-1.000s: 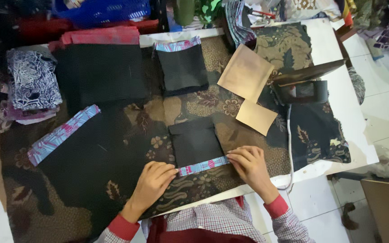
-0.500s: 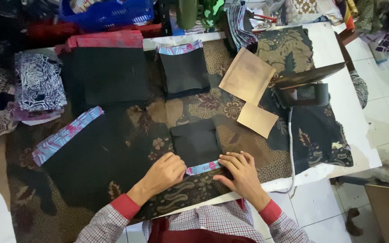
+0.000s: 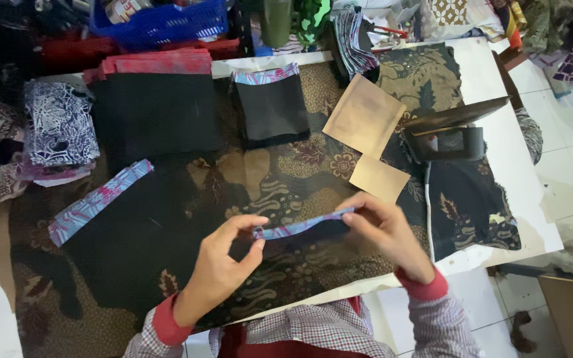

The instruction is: The person irons small rectangular fabric pieces using a brown paper sheet as a protective layer. They repeatedly place the paper, press with an iron, remove the paper, and stack the finished pieces. The person also briefly irons a long patterned strip of fabric.

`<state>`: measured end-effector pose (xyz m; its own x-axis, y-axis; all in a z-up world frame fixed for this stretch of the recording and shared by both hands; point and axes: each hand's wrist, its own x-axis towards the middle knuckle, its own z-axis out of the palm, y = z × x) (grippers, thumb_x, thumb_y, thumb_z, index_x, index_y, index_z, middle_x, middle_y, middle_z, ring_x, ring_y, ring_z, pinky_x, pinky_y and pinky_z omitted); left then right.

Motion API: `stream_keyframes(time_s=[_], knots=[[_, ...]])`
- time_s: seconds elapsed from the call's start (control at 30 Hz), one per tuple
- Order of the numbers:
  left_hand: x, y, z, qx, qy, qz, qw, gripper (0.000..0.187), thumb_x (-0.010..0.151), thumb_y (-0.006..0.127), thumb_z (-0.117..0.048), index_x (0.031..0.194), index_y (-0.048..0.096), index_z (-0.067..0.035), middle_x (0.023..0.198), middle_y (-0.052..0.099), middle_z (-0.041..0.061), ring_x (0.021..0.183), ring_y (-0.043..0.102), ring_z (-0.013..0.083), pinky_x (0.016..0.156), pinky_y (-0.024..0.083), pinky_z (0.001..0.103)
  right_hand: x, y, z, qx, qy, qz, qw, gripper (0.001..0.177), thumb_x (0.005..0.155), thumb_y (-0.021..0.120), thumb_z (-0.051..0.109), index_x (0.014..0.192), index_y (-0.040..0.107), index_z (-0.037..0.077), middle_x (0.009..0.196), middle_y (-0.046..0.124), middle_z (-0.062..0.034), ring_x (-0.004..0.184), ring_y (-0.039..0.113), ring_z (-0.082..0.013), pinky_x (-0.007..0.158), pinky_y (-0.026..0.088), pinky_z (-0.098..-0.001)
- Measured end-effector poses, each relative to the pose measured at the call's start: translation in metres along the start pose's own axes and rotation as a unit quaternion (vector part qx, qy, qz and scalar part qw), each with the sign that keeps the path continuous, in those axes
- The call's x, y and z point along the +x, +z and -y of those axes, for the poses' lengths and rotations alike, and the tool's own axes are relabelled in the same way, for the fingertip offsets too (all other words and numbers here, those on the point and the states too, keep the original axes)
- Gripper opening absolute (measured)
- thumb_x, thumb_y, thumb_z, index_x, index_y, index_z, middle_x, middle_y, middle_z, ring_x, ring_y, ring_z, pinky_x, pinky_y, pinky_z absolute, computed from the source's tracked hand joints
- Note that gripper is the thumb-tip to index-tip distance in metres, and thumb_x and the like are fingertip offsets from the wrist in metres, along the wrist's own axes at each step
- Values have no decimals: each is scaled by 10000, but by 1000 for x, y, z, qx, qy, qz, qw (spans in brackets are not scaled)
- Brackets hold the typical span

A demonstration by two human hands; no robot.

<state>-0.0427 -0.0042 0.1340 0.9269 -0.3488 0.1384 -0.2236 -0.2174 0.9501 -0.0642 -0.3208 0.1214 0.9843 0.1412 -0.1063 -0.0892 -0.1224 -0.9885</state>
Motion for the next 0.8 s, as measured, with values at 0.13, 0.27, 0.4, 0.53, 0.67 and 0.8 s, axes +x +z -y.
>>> stream_keyframes(time_s=[0.13,0.27,0.4,0.53,0.67,0.8], knots=[[10,-5,17,-63,-101,-3,993,308,890,726,-69,1191,675,-28,971,746,66,837,692,94,741,570,241,37,-8,7,-69,-12,36,997,211,983,657,109,1168,707,22,1003,714,-9,907,623,-64,796,517,-227],[40,2,69,-20,-174,6,985,295,905,720,-108,1184,668,-27,940,755,70,825,702,98,723,567,248,99,5,-31,-96,74,61,991,224,962,695,161,1137,722,22,868,690,-9,752,603,-81,661,511,-244],[55,10,114,50,-178,-6,983,286,899,727,-104,1167,674,-21,892,771,79,779,721,117,690,564,265,131,18,-64,-171,95,43,980,234,949,684,200,1110,714,31,830,713,-3,724,634,-104,641,549,-290],[57,14,137,47,-168,-23,984,207,891,733,-88,1087,714,-23,870,776,81,761,730,116,666,567,268,120,21,-78,-272,-114,-54,954,252,977,704,173,1190,693,39,1038,711,-79,940,673,-140,830,540,-312],[54,16,143,21,-138,-41,989,168,876,748,-60,1039,739,-15,880,758,74,726,683,105,650,551,264,73,0,-96,-219,-81,-297,926,410,984,764,142,1338,573,59,1113,573,-93,957,607,-158,842,529,-325],[53,17,143,21,-98,-55,993,186,856,762,-32,1039,750,-8,903,723,68,714,649,96,642,541,259,38,-55,-123,-85,-197,-536,817,554,1019,709,-20,1437,354,51,1303,452,-66,1121,513,-147,987,500,-322]])
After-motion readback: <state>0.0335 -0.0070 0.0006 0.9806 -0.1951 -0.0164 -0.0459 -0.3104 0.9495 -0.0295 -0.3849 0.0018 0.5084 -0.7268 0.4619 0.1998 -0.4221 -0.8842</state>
